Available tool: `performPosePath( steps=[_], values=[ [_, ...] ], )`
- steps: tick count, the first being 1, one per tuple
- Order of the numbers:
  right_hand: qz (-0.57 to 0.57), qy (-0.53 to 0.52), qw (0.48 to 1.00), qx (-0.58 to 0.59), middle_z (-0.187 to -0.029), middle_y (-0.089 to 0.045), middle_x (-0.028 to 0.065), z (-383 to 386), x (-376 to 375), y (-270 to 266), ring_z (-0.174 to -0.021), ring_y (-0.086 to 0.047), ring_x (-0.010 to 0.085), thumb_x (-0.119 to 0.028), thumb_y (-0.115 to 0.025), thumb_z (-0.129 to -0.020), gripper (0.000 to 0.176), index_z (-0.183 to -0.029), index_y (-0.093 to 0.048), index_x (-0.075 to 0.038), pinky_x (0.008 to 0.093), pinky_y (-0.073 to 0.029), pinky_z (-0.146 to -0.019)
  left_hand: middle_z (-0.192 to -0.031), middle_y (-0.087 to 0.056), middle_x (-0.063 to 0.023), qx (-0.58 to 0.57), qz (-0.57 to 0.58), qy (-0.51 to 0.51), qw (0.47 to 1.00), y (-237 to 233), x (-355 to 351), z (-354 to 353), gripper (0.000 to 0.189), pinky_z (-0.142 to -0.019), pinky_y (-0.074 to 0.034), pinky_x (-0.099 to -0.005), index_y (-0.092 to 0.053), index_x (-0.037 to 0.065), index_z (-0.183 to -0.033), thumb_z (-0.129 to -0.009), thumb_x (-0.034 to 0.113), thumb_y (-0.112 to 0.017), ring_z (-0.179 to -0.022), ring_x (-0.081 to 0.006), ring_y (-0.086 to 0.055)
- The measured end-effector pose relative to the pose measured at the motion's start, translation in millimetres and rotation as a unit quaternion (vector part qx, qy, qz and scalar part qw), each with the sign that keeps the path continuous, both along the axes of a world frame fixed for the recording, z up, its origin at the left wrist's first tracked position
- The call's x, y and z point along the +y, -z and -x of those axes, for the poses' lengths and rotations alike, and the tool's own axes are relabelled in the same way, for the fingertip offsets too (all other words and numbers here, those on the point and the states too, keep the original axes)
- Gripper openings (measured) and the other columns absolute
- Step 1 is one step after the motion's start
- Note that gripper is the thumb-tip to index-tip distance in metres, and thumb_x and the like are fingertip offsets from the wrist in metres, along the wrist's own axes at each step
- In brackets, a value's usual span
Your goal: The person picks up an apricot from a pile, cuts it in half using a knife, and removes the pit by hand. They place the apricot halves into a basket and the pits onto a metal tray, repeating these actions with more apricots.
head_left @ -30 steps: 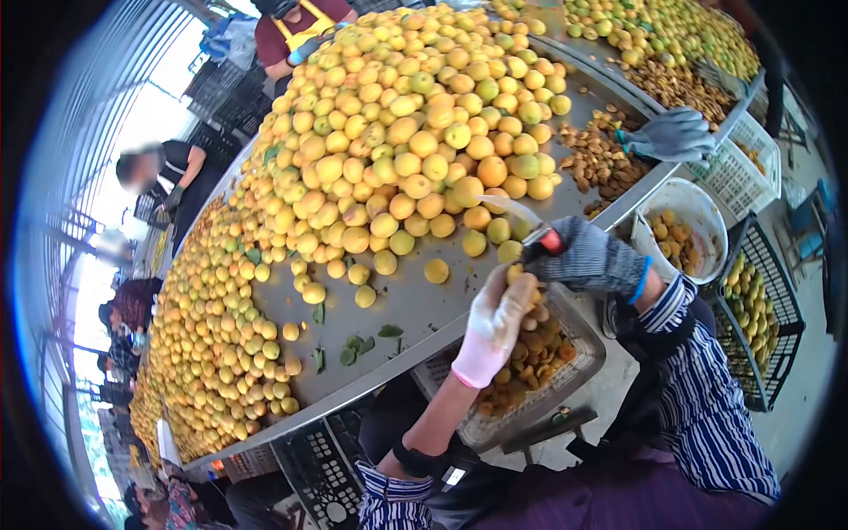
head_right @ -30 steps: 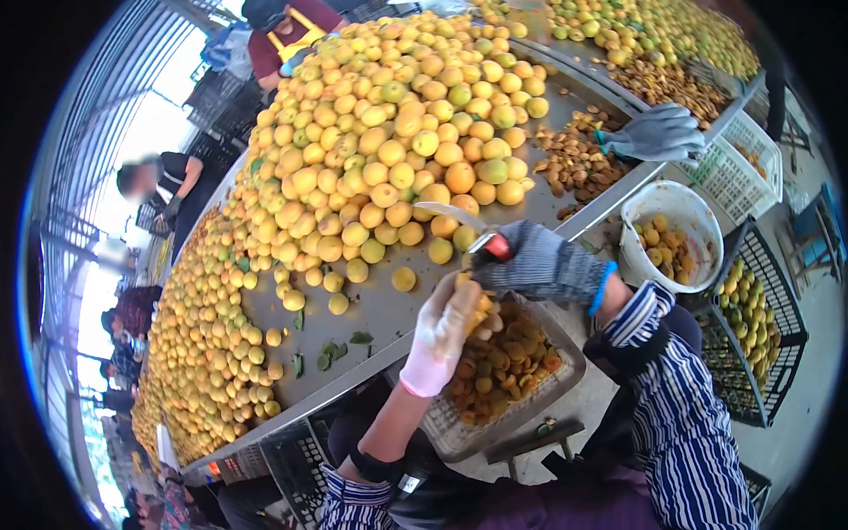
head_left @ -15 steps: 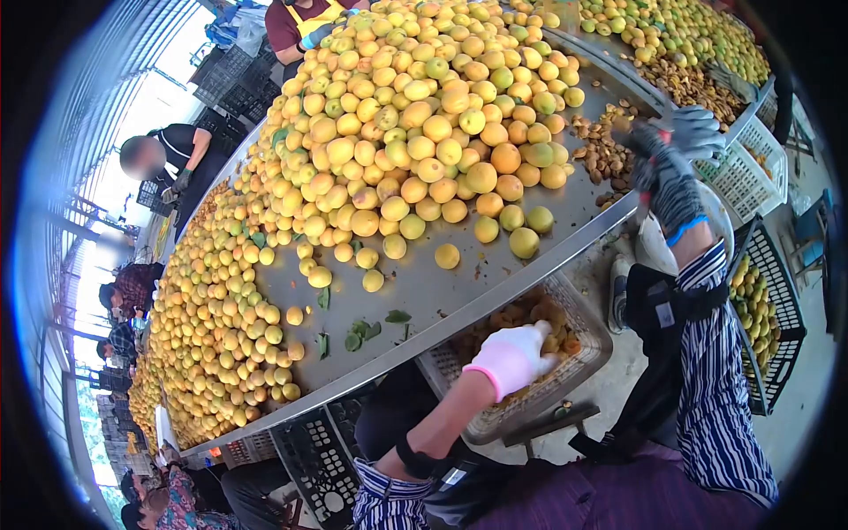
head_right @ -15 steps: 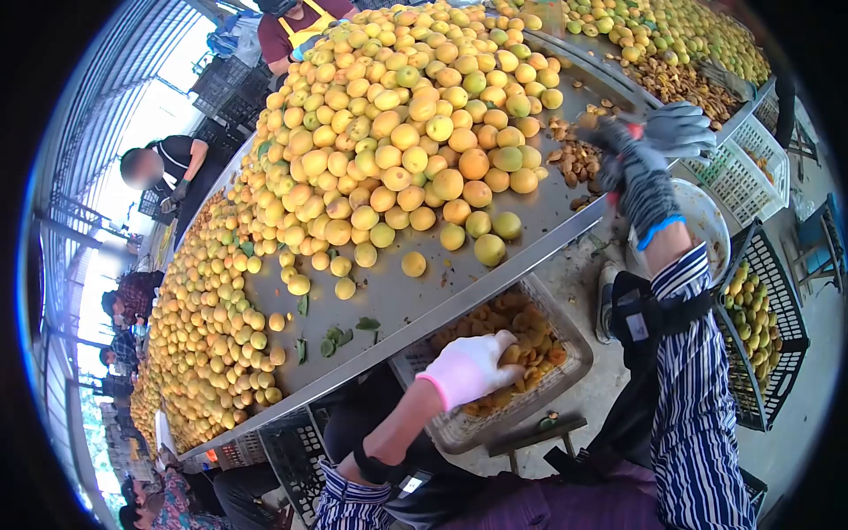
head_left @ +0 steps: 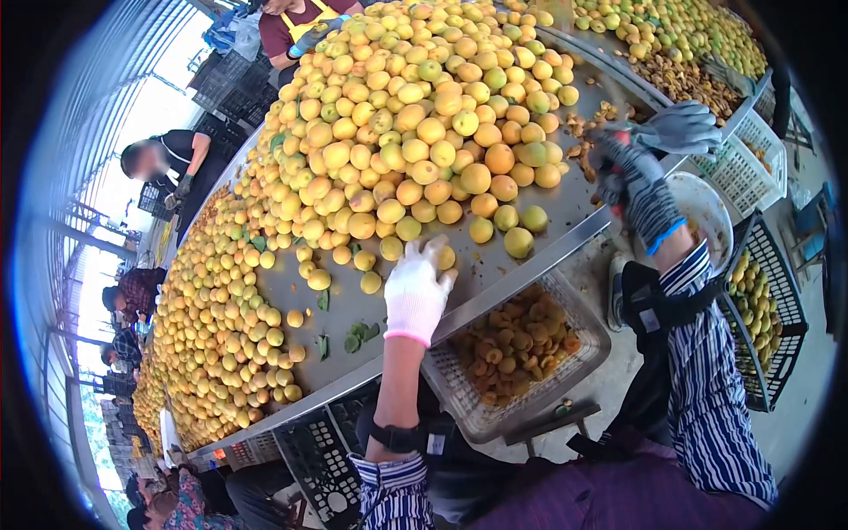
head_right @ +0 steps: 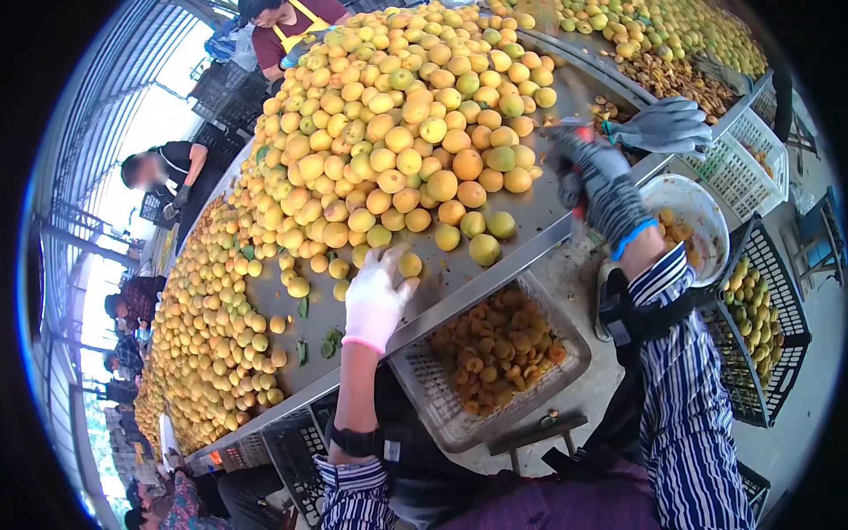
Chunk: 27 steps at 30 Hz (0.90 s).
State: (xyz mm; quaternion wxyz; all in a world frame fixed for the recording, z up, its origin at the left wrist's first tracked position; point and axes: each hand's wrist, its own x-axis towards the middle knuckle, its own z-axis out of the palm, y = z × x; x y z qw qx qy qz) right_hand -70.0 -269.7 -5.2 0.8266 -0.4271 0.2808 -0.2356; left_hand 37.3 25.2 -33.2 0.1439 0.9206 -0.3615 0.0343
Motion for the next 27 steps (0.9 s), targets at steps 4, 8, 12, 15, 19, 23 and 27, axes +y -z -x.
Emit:
performPosePath(
  steps=[4, 8, 12, 15, 19, 23, 27],
  values=[
    [0.041, -0.169, 0.977, 0.126, -0.068, -0.060, 0.0018, -8, 44, 5, -0.041, -0.050, 0.0079, -0.027, -0.064, -0.086, 0.022, -0.092, -0.060, -0.007, 0.0204, -0.040, -0.035, -0.117, -0.054, -0.0125, 0.009, -0.067, 0.001, 0.998, 26, -5, -13, 0.046, -0.082, -0.048, -0.0421, -0.053, 0.012, -0.118, -0.075, 0.019, -0.067, -0.097, -0.0325, -0.059],
    [0.088, -0.278, 0.951, 0.107, -0.067, -0.060, 0.0006, -2, 76, 3, -0.043, -0.051, 0.0073, -0.030, -0.060, -0.089, 0.024, -0.096, -0.060, -0.007, 0.0198, -0.039, -0.038, -0.114, -0.057, -0.0129, 0.054, -0.025, -0.054, 0.997, 31, -7, -19, 0.044, -0.081, -0.049, -0.0390, -0.052, 0.008, -0.116, -0.076, 0.018, -0.066, -0.094, -0.0311, -0.061],
    [0.123, -0.331, 0.928, 0.117, -0.066, -0.059, 0.0003, 1, 85, -5, -0.043, -0.050, 0.0066, -0.029, -0.058, -0.091, 0.024, -0.100, -0.060, -0.006, 0.0193, -0.039, -0.038, -0.105, -0.059, -0.0155, 0.180, 0.192, -0.023, 0.964, 32, 2, -26, 0.039, -0.072, -0.049, -0.0326, -0.047, -0.002, -0.121, -0.085, 0.013, -0.054, -0.088, -0.0223, -0.063],
    [0.170, -0.374, 0.905, 0.108, -0.065, -0.056, -0.0012, 6, 90, -11, -0.047, -0.048, 0.0047, -0.024, -0.054, -0.094, 0.021, -0.103, -0.059, -0.005, 0.0196, -0.039, -0.042, -0.111, -0.058, -0.0133, 0.546, 0.509, -0.017, 0.665, 3, 3, -16, 0.047, -0.066, -0.045, -0.0291, -0.041, 0.000, -0.131, -0.086, 0.012, -0.049, -0.089, -0.0247, -0.063],
    [0.256, -0.384, 0.885, 0.061, -0.072, -0.053, -0.0027, 5, 97, -7, -0.063, -0.048, 0.0052, -0.024, -0.055, -0.093, 0.024, -0.105, -0.057, -0.002, 0.0215, -0.042, -0.057, -0.117, -0.055, -0.0133, 0.588, 0.562, 0.061, 0.579, -15, 5, -12, 0.052, -0.066, -0.043, -0.0279, -0.037, 0.001, -0.135, -0.087, 0.016, -0.051, -0.092, -0.0221, -0.061],
    [0.308, -0.343, 0.887, 0.037, -0.073, -0.059, 0.0056, 5, 104, 3, -0.065, -0.056, 0.0125, -0.027, -0.059, -0.090, 0.025, -0.100, -0.060, -0.003, 0.0286, -0.047, -0.062, -0.118, -0.054, -0.0124, 0.499, 0.528, 0.040, 0.686, -24, 3, -5, 0.050, -0.066, -0.040, -0.0257, -0.040, 0.002, -0.133, -0.088, 0.019, -0.053, -0.092, -0.0180, -0.058],
    [0.397, -0.338, 0.853, 0.005, -0.074, -0.057, 0.0043, 8, 107, -5, -0.064, -0.052, 0.0115, -0.021, -0.059, -0.090, 0.023, -0.101, -0.057, -0.001, 0.0278, -0.045, -0.062, -0.116, -0.055, -0.0103, 0.439, 0.474, 0.063, 0.761, -28, 6, -3, 0.049, -0.066, -0.039, -0.0237, -0.043, 0.000, -0.130, -0.090, 0.026, -0.055, -0.089, -0.0135, -0.055]
  ],
)
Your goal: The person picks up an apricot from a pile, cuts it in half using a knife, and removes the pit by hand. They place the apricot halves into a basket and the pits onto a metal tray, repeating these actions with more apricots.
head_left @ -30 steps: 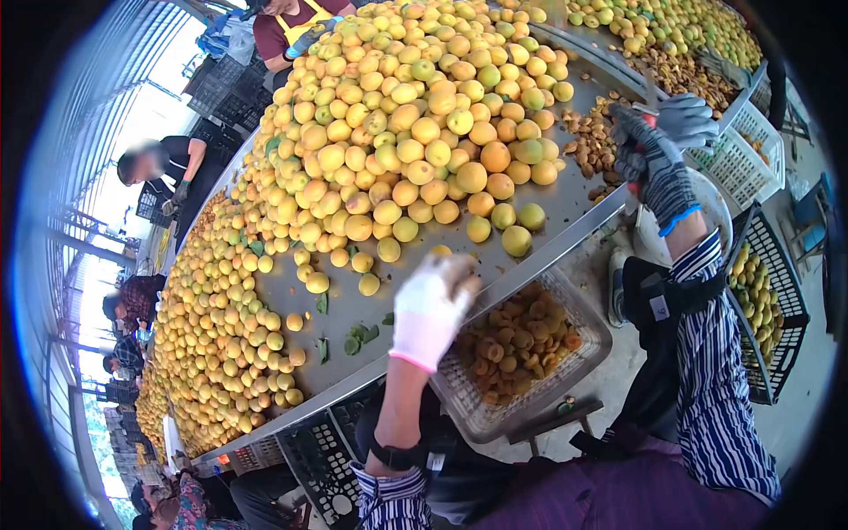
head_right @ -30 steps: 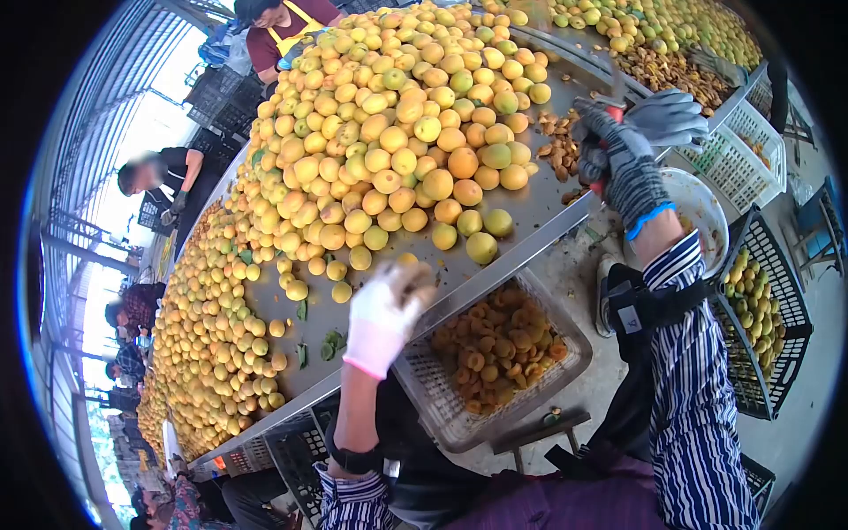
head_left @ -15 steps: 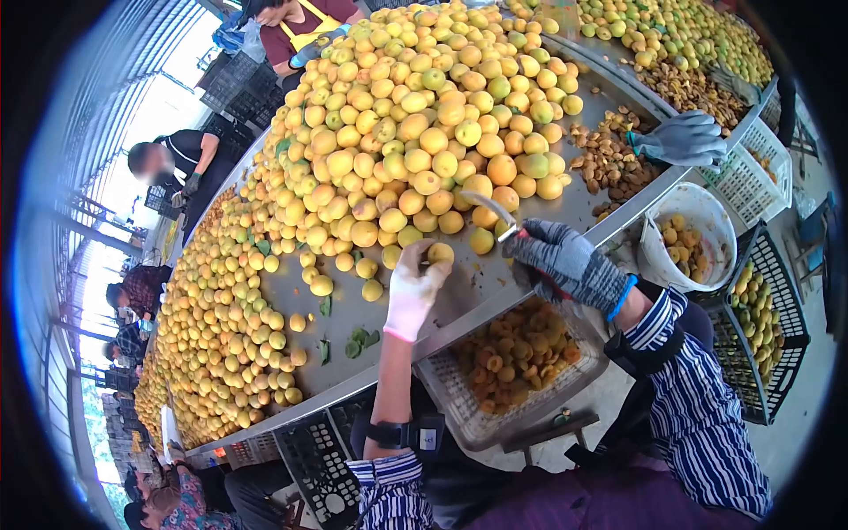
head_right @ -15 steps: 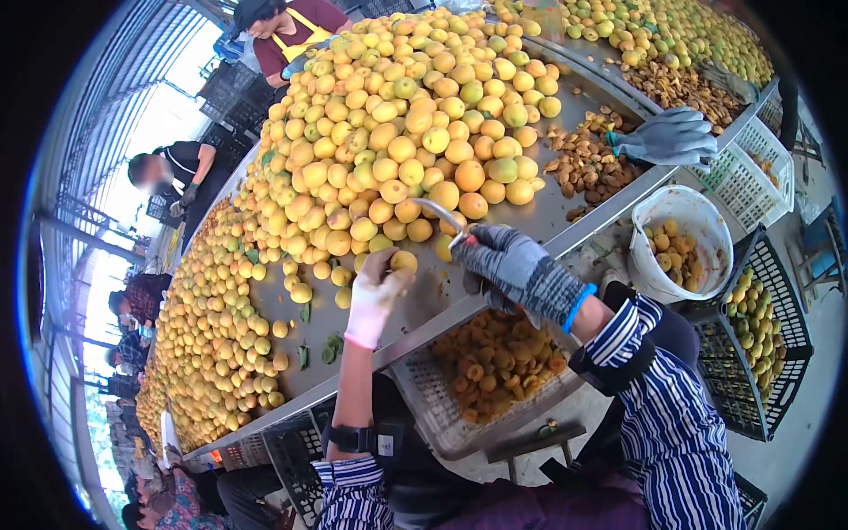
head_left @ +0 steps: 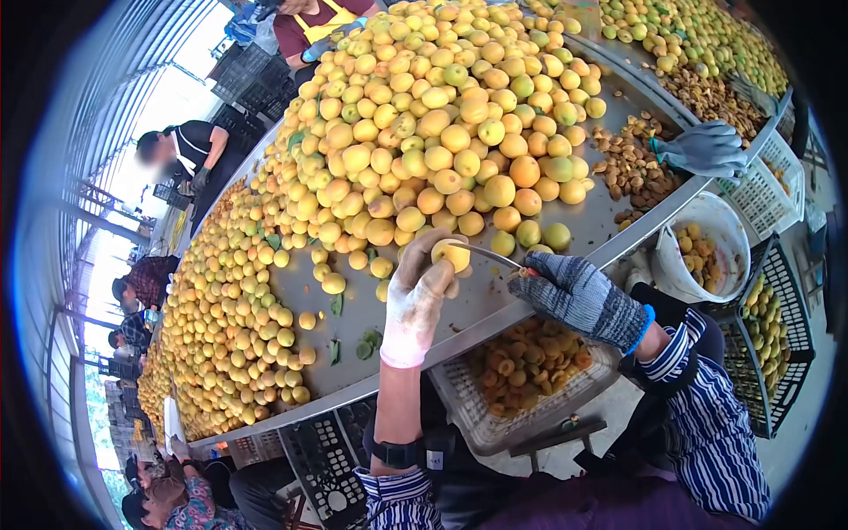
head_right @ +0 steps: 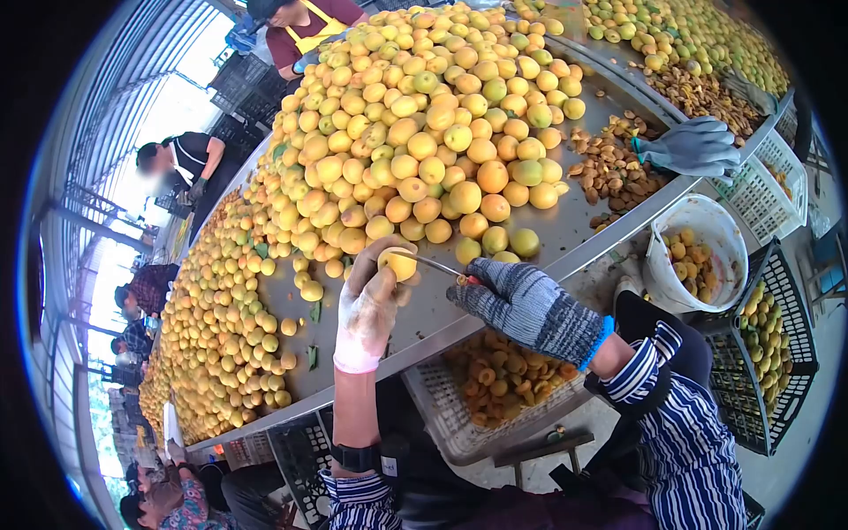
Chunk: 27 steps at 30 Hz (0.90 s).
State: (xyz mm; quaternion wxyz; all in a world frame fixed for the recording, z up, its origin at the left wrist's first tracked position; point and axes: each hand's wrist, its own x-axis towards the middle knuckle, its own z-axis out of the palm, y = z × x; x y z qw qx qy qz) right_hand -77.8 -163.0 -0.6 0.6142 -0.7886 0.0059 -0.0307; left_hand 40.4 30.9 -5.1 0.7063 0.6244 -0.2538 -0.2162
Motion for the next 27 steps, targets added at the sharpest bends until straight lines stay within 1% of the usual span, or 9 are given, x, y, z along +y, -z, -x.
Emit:
performPosePath(
  steps=[2, 4, 7, 14, 17, 19, 20, 22, 27],
  values=[
    [0.019, -0.004, 1.000, -0.019, -0.074, -0.058, 0.0065, 1, 0, -3, -0.064, -0.052, 0.0134, -0.021, -0.059, -0.090, 0.023, -0.100, -0.057, -0.001, 0.0291, -0.045, -0.063, -0.114, -0.056, -0.0095, -0.003, -0.008, 0.002, 1.000, -1, 2, 1, 0.050, -0.066, -0.039, -0.0230, -0.044, 0.000, -0.128, -0.091, 0.030, -0.055, -0.087, -0.0126, -0.054],
    [0.021, -0.018, 1.000, -0.009, -0.074, -0.058, 0.0084, 2, 0, -6, -0.065, -0.053, 0.0153, -0.020, -0.059, -0.089, 0.021, -0.099, -0.058, -0.001, 0.0300, -0.045, -0.064, -0.109, -0.058, -0.0080, 0.011, -0.016, -0.018, 1.000, -3, 4, 3, 0.057, -0.064, -0.038, -0.0210, -0.044, -0.002, -0.128, -0.091, 0.041, -0.054, -0.082, -0.0102, -0.052],
    [0.037, -0.012, 0.999, -0.010, -0.073, -0.058, 0.0084, 2, 1, -4, -0.066, -0.053, 0.0156, -0.020, -0.059, -0.090, 0.020, -0.097, -0.058, -0.001, 0.0306, -0.045, -0.064, -0.104, -0.059, -0.0072, 0.008, -0.021, -0.009, 1.000, -3, 6, 2, 0.062, -0.062, -0.037, -0.0194, -0.044, -0.002, -0.128, -0.091, 0.046, -0.054, -0.078, -0.0085, -0.050],
    [0.054, -0.013, 0.998, 0.005, -0.072, -0.056, 0.0094, 1, 2, -5, -0.065, -0.052, 0.0171, -0.020, -0.059, -0.090, 0.019, -0.096, -0.059, -0.002, 0.0311, -0.044, -0.065, -0.104, -0.059, -0.0072, -0.003, -0.027, -0.008, 1.000, -1, 5, 2, 0.058, -0.063, -0.036, -0.0187, -0.045, -0.002, -0.128, -0.092, 0.042, -0.054, -0.076, -0.0077, -0.049],
    [0.057, -0.006, 0.998, 0.003, -0.073, -0.058, 0.0110, 2, 2, -2, -0.067, -0.056, 0.0203, -0.020, -0.059, -0.089, 0.019, -0.096, -0.059, -0.002, 0.0328, -0.046, -0.067, -0.104, -0.059, -0.0069, -0.022, -0.049, -0.010, 0.999, -3, 4, 3, 0.054, -0.065, -0.038, -0.0192, -0.046, -0.002, -0.127, -0.093, 0.039, -0.053, -0.079, -0.0082, -0.049],
    [0.080, 0.003, 0.997, -0.009, -0.076, -0.060, 0.0144, 4, 3, -2, -0.072, -0.060, 0.0271, -0.021, -0.059, -0.089, 0.020, -0.096, -0.059, -0.003, 0.0354, -0.047, -0.069, -0.104, -0.059, -0.0063, -0.037, -0.060, -0.023, 0.997, -3, 2, 4, 0.051, -0.069, -0.041, -0.0202, -0.046, -0.002, -0.127, -0.094, 0.036, -0.053, -0.082, -0.0088, -0.050],
    [0.080, 0.004, 0.997, -0.008, -0.076, -0.060, 0.0144, 3, 3, -2, -0.072, -0.060, 0.0271, -0.021, -0.059, -0.089, 0.020, -0.096, -0.059, -0.003, 0.0354, -0.047, -0.069, -0.104, -0.059, -0.0063, -0.036, -0.060, -0.021, 0.997, -2, 2, 4, 0.051, -0.069, -0.041, -0.0202, -0.046, -0.002, -0.127, -0.094, 0.036, -0.053, -0.082, -0.0088, -0.050],
    [0.146, 0.011, 0.989, 0.008, -0.079, -0.062, 0.0178, 2, 5, -1, -0.074, -0.061, 0.0330, -0.022, -0.058, -0.089, 0.021, -0.097, -0.058, -0.003, 0.0376, -0.048, -0.068, -0.104, -0.059, -0.0061, -0.049, -0.078, -0.023, 0.996, -1, 2, 3, 0.049, -0.074, -0.043, -0.0220, -0.046, -0.002, -0.126, -0.094, 0.034, -0.052, -0.084, -0.0093, -0.052],
    [0.147, 0.040, 0.988, 0.009, -0.077, -0.061, 0.0193, 1, 18, 10, -0.071, -0.060, 0.0367, -0.022, -0.058, -0.089, 0.022, -0.097, -0.057, -0.002, 0.0393, -0.048, -0.065, -0.105, -0.058, -0.0068, -0.016, -0.069, -0.038, 0.997, 2, -4, 4, 0.049, -0.076, -0.044, -0.0238, -0.047, -0.002, -0.125, -0.094, 0.036, -0.053, -0.086, -0.0105, -0.052]
  ],
)
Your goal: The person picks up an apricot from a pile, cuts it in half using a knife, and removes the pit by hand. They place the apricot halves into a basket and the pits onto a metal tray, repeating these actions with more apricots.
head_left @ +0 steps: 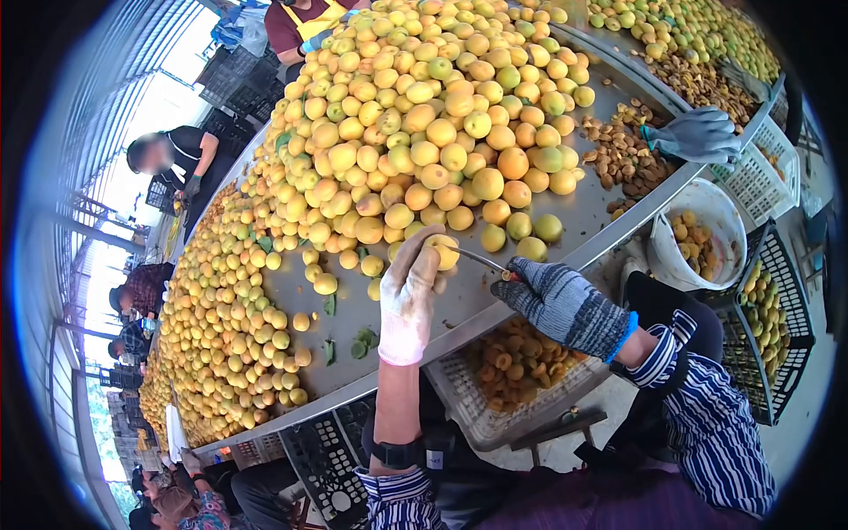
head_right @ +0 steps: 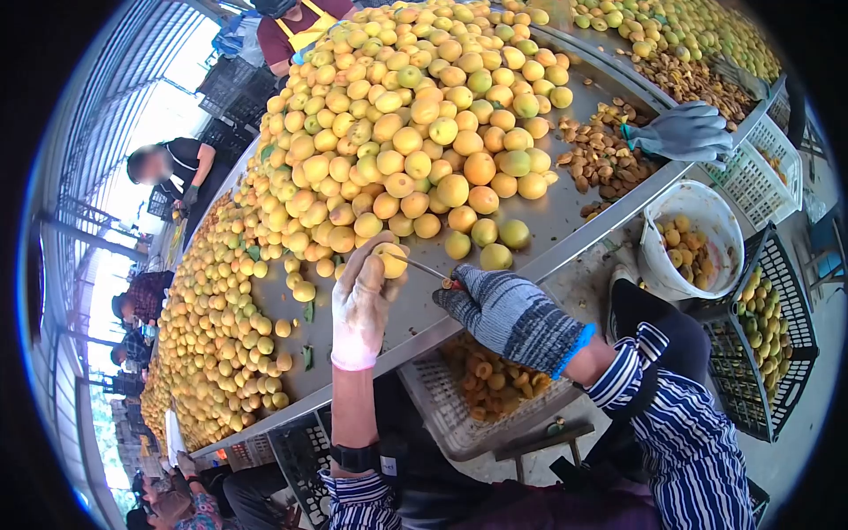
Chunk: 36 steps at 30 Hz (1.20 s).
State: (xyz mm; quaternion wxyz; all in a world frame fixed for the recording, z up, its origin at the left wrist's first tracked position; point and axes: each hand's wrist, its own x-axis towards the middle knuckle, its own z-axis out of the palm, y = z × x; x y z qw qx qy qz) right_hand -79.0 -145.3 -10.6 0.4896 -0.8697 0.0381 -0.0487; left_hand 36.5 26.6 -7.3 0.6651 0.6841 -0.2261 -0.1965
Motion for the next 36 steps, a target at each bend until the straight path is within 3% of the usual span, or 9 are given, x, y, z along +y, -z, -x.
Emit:
performPosePath(
  steps=[10, 12, 14, 19, 26, 32, 34, 35, 36],
  values=[
    [0.035, 0.051, 0.998, -0.020, -0.072, -0.061, 0.0201, -9, 19, 28, -0.071, -0.062, 0.0353, -0.030, -0.053, -0.090, 0.029, -0.097, -0.055, -0.001, 0.0441, -0.049, -0.063, -0.099, -0.059, -0.0074, 0.324, 0.260, -0.069, 0.907, 25, -37, 9, 0.040, -0.058, -0.037, -0.0227, -0.052, 0.001, -0.110, -0.097, 0.038, -0.046, -0.070, -0.0100, -0.046],
    [0.066, 0.045, 0.996, -0.032, -0.073, -0.062, 0.0198, -11, 16, 34, -0.071, -0.062, 0.0351, -0.030, -0.053, -0.090, 0.030, -0.098, -0.055, 0.000, 0.0441, -0.049, -0.063, -0.092, -0.059, -0.0054, 0.314, 0.223, -0.105, 0.917, 28, -37, 8, 0.045, -0.057, -0.037, -0.0216, -0.054, 0.002, -0.106, -0.096, 0.045, -0.044, -0.068, -0.0089, -0.047],
    [0.035, 0.089, 0.995, -0.035, -0.072, -0.059, 0.0213, -13, 13, 38, -0.071, -0.059, 0.0399, -0.022, -0.058, -0.088, 0.021, -0.091, -0.054, -0.001, 0.0450, -0.046, -0.060, -0.084, -0.058, -0.0026, 0.109, -0.013, -0.118, 0.987, 27, -30, 7, 0.054, -0.055, -0.039, -0.0220, -0.055, 0.005, -0.106, -0.089, 0.055, -0.050, -0.066, -0.0092, -0.049],
    [0.026, 0.071, 0.997, -0.022, -0.071, -0.058, 0.0216, -6, 14, 26, -0.070, -0.059, 0.0399, -0.021, -0.058, -0.088, 0.021, -0.091, -0.053, -0.001, 0.0449, -0.046, -0.061, -0.074, -0.054, 0.0005, 0.033, -0.075, -0.104, 0.991, 15, -26, 12, 0.055, -0.050, -0.037, -0.0209, -0.057, 0.005, -0.096, -0.086, 0.059, -0.052, -0.061, -0.0061, -0.048],
    [0.064, 0.091, 0.993, -0.031, -0.071, -0.060, 0.0208, -10, 23, 43, -0.069, -0.061, 0.0367, -0.029, -0.051, -0.091, 0.030, -0.097, -0.052, 0.000, 0.0453, -0.049, -0.061, -0.076, -0.051, 0.0003, 0.357, 0.096, -0.112, 0.923, 19, -46, 8, 0.054, -0.043, -0.023, -0.0166, -0.060, 0.002, -0.101, -0.089, 0.054, -0.051, -0.055, -0.0051, -0.040],
    [0.049, 0.086, 0.995, -0.029, -0.074, -0.061, 0.0226, -14, 12, 46, -0.071, -0.062, 0.0383, -0.029, -0.050, -0.091, 0.036, -0.110, -0.049, 0.001, 0.0462, -0.049, -0.063, -0.074, -0.051, 0.0003, 0.210, 0.015, -0.079, 0.974, 23, -45, 17, 0.054, -0.045, -0.029, -0.0182, -0.060, 0.002, -0.103, -0.092, 0.053, -0.047, -0.058, -0.0046, -0.041],
    [0.036, 0.098, 0.993, -0.049, -0.076, -0.062, 0.0229, -14, 6, 46, -0.072, -0.062, 0.0388, -0.030, -0.050, -0.091, 0.040, -0.118, -0.046, 0.000, 0.0461, -0.049, -0.064, -0.070, -0.049, 0.0021, 0.078, -0.049, -0.093, 0.991, 13, -50, 31, 0.047, -0.054, -0.036, -0.0189, -0.060, 0.003, -0.100, -0.093, 0.048, -0.049, -0.062, -0.0041, -0.042],
    [0.023, 0.106, 0.992, -0.070, -0.078, -0.062, 0.0233, -14, 4, 47, -0.074, -0.062, 0.0392, -0.030, -0.050, -0.092, 0.045, -0.126, -0.043, -0.001, 0.0460, -0.049, -0.065, -0.074, -0.052, 0.0018, -0.136, -0.075, -0.079, 0.985, 24, -48, 22, 0.047, -0.060, -0.039, -0.0206, -0.059, 0.000, -0.103, -0.093, 0.046, -0.051, -0.064, -0.0057, -0.043],
    [0.022, 0.108, 0.992, -0.068, -0.078, -0.062, 0.0233, -12, 2, 46, -0.074, -0.062, 0.0392, -0.030, -0.050, -0.092, 0.045, -0.126, -0.043, -0.001, 0.0460, -0.049, -0.065, -0.074, -0.052, 0.0018, -0.134, -0.077, -0.076, 0.985, 26, -48, 24, 0.047, -0.060, -0.039, -0.0206, -0.059, 0.000, -0.103, -0.093, 0.046, -0.051, -0.064, -0.0057, -0.043]
  ],
)
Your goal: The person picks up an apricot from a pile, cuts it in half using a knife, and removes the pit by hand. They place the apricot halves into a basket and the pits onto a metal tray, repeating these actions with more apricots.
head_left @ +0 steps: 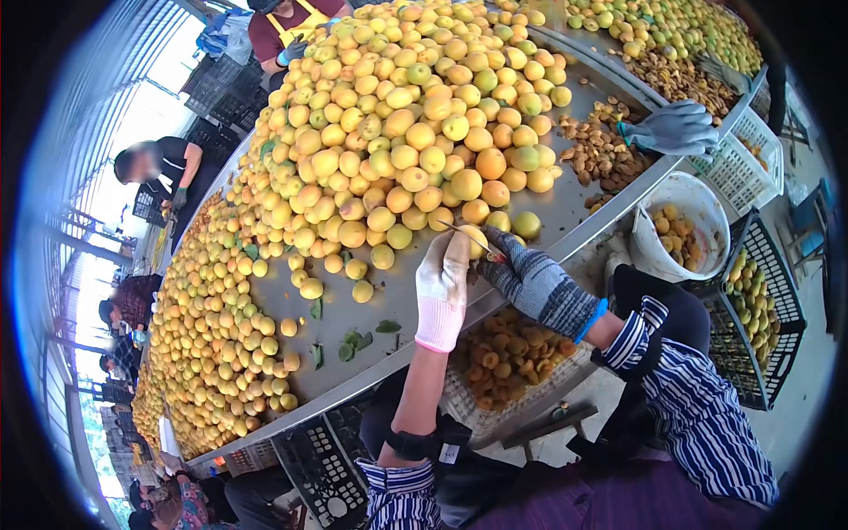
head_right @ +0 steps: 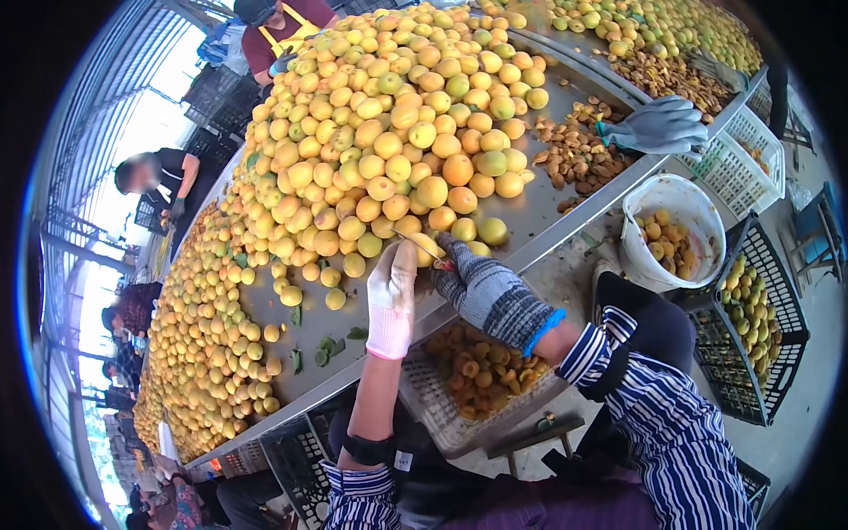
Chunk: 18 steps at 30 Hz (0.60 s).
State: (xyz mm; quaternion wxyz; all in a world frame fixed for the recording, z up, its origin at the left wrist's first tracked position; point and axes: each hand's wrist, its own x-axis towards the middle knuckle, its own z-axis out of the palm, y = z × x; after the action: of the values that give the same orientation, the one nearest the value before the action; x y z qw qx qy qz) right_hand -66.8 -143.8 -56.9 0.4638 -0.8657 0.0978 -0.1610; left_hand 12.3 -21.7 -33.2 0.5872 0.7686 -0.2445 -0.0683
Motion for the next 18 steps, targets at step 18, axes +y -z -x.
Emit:
performPosePath(
  steps=[18],
  values=[
    [-0.061, -0.001, 0.998, 0.020, -0.090, -0.063, 0.0190, -6, 1, -11, -0.082, -0.065, 0.0293, -0.016, -0.057, -0.089, 0.057, -0.141, -0.034, -0.014, 0.0368, -0.049, -0.076, -0.096, -0.051, -0.0022, 0.160, 0.159, -0.021, 0.974, 11, -14, -1, 0.036, -0.082, -0.038, -0.0256, -0.050, 0.002, -0.107, -0.097, 0.036, -0.047, -0.087, -0.0120, -0.044]
  ],
)
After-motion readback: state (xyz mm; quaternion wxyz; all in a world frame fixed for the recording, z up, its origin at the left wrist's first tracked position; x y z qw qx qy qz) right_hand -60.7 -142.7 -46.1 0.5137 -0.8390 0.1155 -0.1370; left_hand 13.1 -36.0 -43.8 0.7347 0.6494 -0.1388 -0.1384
